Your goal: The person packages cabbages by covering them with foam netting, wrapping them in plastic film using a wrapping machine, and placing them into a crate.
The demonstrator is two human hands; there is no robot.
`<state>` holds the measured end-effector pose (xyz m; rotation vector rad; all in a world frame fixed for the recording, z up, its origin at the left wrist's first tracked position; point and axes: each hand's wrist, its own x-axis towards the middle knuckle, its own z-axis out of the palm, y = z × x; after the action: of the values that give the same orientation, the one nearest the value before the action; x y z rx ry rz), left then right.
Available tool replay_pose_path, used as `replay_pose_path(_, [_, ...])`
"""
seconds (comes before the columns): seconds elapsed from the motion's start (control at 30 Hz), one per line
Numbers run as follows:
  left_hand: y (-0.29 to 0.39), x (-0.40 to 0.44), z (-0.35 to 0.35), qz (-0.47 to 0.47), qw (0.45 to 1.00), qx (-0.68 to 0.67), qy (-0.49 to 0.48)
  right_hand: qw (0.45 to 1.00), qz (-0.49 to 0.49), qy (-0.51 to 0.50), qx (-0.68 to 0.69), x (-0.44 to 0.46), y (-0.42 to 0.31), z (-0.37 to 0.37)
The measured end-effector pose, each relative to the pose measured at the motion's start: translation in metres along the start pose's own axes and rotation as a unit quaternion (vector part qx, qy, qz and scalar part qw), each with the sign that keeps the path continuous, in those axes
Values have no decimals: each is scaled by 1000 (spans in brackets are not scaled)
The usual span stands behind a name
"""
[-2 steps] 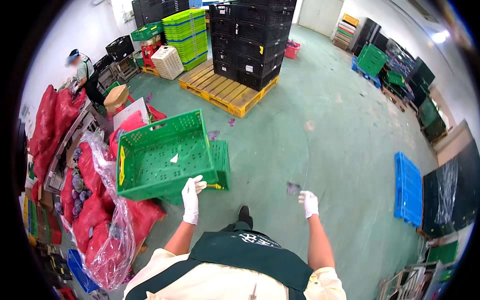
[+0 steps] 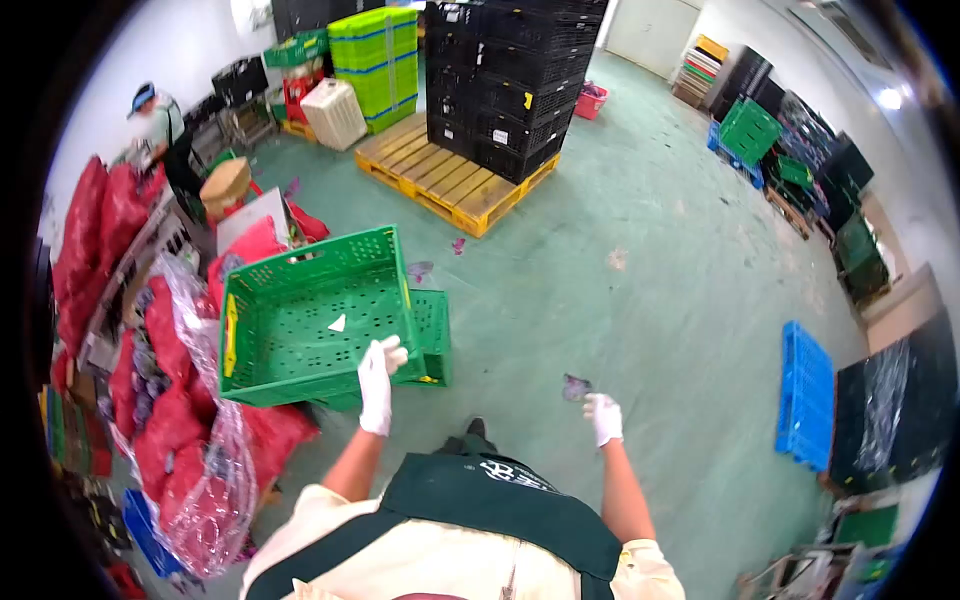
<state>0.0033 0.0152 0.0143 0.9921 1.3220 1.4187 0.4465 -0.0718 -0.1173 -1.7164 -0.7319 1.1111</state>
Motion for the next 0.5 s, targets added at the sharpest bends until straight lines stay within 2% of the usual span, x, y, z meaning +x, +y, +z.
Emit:
replay_pose_path(0.03, [-34,66,82,-69,996,-49,13,992,80,13,-102,58,-46,-52])
replay_pose_path(0.07, [-24,117,97,-52,996,-76,13,989,91,1,-112,84,-50,-38])
replay_pose_path(0.1, [4,154,109,-67,997,-40,0,987,109,-11,-119,103,-43,-29])
replay_pose_path(0.13, [3,180,116,-82,995,-55,-7,986,156,11,-59,101,-18,-32])
replay_pose_path(0.2, [22,245,157,-75,994,-64,-35,975,214,43,48,129,-12,-63])
replay_pose_path(0.3, [11,318,186,-99,993,-47,-38,951,296,82,29,159,7,-96])
replay_pose_path(0.43, [-21,389,207,-144,988,-59,17,927,354,25,-123,253,3,-95])
replay_pose_path(0.5, [-51,428,210,-183,981,-62,35,896,292,-80,-324,324,-13,-89])
